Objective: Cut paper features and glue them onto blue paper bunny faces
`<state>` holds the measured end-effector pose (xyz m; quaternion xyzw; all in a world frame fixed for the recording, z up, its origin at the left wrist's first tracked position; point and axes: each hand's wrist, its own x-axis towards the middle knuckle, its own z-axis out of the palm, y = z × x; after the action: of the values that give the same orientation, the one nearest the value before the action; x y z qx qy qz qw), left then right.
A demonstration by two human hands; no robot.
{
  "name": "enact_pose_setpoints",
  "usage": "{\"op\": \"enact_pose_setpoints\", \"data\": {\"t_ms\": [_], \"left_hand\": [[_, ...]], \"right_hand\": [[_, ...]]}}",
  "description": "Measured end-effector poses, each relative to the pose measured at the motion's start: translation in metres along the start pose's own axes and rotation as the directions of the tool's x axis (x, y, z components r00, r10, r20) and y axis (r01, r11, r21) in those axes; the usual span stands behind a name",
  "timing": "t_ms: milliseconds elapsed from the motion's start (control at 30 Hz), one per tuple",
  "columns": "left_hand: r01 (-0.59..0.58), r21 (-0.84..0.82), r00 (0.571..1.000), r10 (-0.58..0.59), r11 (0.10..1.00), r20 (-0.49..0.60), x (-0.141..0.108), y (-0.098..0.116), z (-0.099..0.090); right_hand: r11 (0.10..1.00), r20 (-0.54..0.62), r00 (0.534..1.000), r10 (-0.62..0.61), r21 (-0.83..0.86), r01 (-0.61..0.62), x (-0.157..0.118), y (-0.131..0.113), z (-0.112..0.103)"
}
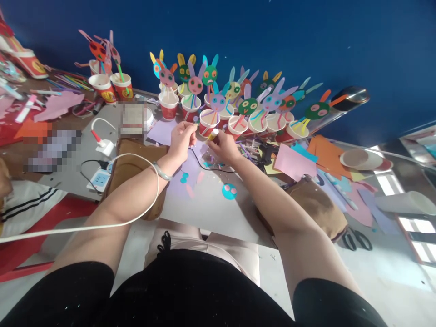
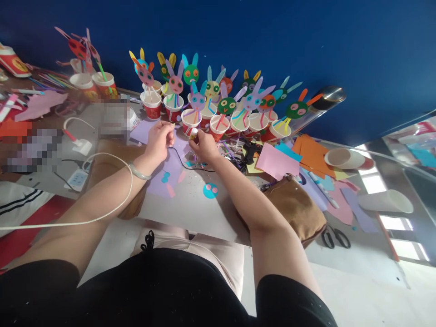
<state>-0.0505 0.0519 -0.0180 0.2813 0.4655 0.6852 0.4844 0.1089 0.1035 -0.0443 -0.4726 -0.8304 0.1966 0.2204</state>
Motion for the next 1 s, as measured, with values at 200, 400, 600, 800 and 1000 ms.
{"op": "enact_pose_setpoints", "data": {"t_ms": [200, 400, 600, 800, 1000], "left_hand": [[0.011, 0.039, 0.999, -0.012, 0.999, 0.039, -0.008, -0.001, 0.003], [0.047, 0.108, 0.992, -0.059, 0.993, 0.11, -0.021, -0.005, 0.007], [0.118, 0.17, 0.945, -0.164, 0.978, 0.283, -0.038, -0.019, 0.008], [0.165, 0.331, 0.891, -0.284, 0.929, 0.355, -0.059, -0.024, 0.012], [0.179, 0.424, 0.845, -0.359, 0.888, 0.396, -0.074, -0.029, 0.017]], "right_hand": [[0.991, 0.04, 0.991, 0.126, -0.054, -0.124, 0.016, -0.001, 0.02], [0.987, 0.042, 0.986, 0.161, -0.03, -0.16, -0.013, 0.003, -0.012], [0.938, 0.103, 0.989, 0.107, 0.32, -0.135, -0.087, 0.017, -0.047], [0.746, 0.1, 0.978, 0.182, 0.634, -0.204, -0.115, 0.02, -0.041], [0.632, 0.124, 0.971, 0.206, 0.74, -0.229, -0.115, 0.015, -0.037]]}}
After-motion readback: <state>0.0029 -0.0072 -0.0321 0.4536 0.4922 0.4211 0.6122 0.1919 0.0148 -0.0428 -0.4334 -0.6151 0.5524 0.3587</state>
